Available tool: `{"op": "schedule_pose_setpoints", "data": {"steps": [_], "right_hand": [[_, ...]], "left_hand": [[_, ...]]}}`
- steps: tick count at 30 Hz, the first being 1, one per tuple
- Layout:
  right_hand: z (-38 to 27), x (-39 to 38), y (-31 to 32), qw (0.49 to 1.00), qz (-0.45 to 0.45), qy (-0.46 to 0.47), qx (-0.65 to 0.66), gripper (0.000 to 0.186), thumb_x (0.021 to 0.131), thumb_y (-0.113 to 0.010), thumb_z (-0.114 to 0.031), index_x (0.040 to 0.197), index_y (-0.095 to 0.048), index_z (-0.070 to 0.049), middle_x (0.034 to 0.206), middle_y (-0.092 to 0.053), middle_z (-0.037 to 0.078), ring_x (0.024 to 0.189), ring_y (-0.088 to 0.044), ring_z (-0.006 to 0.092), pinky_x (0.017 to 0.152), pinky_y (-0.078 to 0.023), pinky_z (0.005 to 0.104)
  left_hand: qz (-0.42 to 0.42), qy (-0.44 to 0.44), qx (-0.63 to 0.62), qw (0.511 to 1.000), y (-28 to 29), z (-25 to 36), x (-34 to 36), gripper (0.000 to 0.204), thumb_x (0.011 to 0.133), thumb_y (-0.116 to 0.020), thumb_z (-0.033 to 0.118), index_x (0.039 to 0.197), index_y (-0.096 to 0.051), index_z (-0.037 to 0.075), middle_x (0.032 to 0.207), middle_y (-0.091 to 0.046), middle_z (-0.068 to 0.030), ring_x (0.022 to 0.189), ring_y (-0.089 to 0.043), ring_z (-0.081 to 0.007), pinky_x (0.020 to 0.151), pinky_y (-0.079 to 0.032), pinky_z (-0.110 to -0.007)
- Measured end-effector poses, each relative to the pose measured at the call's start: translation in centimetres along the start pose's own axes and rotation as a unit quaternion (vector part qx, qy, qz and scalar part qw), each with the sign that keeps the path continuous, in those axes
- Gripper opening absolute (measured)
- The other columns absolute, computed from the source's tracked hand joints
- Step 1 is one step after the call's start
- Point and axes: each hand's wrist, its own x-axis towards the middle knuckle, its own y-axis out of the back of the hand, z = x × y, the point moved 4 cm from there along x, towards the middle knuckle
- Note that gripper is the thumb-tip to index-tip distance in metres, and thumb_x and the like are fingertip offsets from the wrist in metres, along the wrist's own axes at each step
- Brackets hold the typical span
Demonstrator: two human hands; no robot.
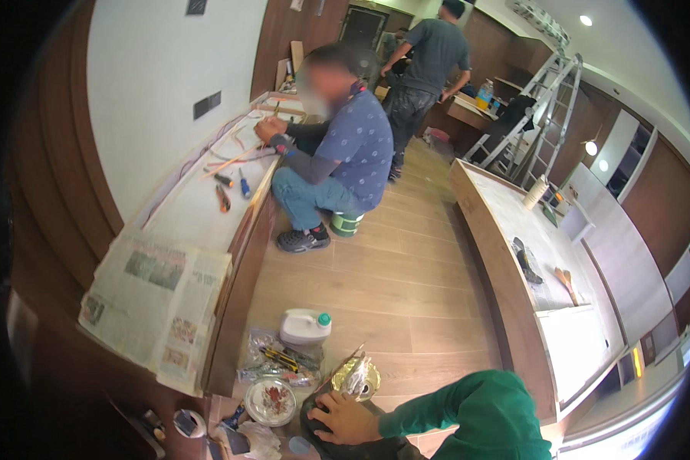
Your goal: The person retrieves a spray can and walks to a wooden cabinet. They apply masking tape to the cabinet's edge, then use a sanding block to smooth the taped area. The person removes the tape and continues sanding the cabinet edge.
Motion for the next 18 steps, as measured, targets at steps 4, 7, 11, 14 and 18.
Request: {"op": "schedule_pose_setpoints", "data": {"steps": [4,7,11,14,18], "right_hand": [[-1.3,-0.8,4.0,0.999,0.004,-0.035,0.014,0.044,0.090,-0.067,-0.040,0.123,-0.058,-0.012,0.119,-0.052,0.016,0.111,-0.052,0.0376,0.090,-0.048,0.0509],[-2.7,-2.3,7.9,0.997,0.064,-0.033,0.006,0.036,0.090,-0.065,-0.038,0.112,-0.066,-0.010,0.109,-0.062,0.018,0.098,-0.060,0.0381,0.081,-0.052,0.0513],[-2.9,-7.5,9.3,0.993,-0.039,-0.106,0.025,0.038,0.090,-0.063,-0.041,0.113,-0.068,-0.011,0.112,-0.065,0.020,0.100,-0.062,0.0398,0.083,-0.053,0.0521],[-2.4,-13.8,11.2,0.960,-0.065,-0.256,0.094,0.052,0.093,-0.058,-0.055,0.125,-0.068,-0.016,0.125,-0.064,0.022,0.117,-0.061,0.0431,0.097,-0.051,0.0548],[-1.0,-24.2,14.5,0.818,-0.065,-0.515,0.247,0.061,0.091,-0.056,-0.059,0.116,-0.073,-0.006,0.122,-0.070,0.023,0.118,-0.064,0.0408,0.102,-0.049,0.0517]], "left_hand": [[-0.046,0.031,-0.044,0.998,4.2,4.0,4.8,0.025,0.085,-0.080,0.024,0.082,-0.073,0.001,0.069,-0.068,-0.0120,0.055,-0.061,-0.0273,0.054,-0.049,-0.039],[-0.088,0.056,-0.084,0.991,8.3,9.2,9.1,0.025,0.085,-0.080,0.025,0.083,-0.073,0.001,0.070,-0.068,-0.0120,0.056,-0.061,-0.0268,0.055,-0.049,-0.039],[-0.164,0.083,-0.138,0.973,14.5,17.3,14.5,0.025,0.085,-0.079,0.025,0.084,-0.074,0.000,0.071,-0.069,-0.0121,0.057,-0.062,-0.0261,0.055,-0.049,-0.038],[-0.209,0.114,-0.170,0.956,19.7,23.0,17.1,0.025,0.086,-0.079,0.025,0.086,-0.074,0.000,0.072,-0.070,-0.0121,0.058,-0.062,-0.0256,0.056,-0.049,-0.038],[-0.254,0.146,-0.212,0.932,25.4,29.0,18.5,0.026,0.086,-0.079,0.026,0.087,-0.075,0.000,0.074,-0.070,-0.0121,0.059,-0.063,-0.0250,0.057,-0.050,-0.038]]}}
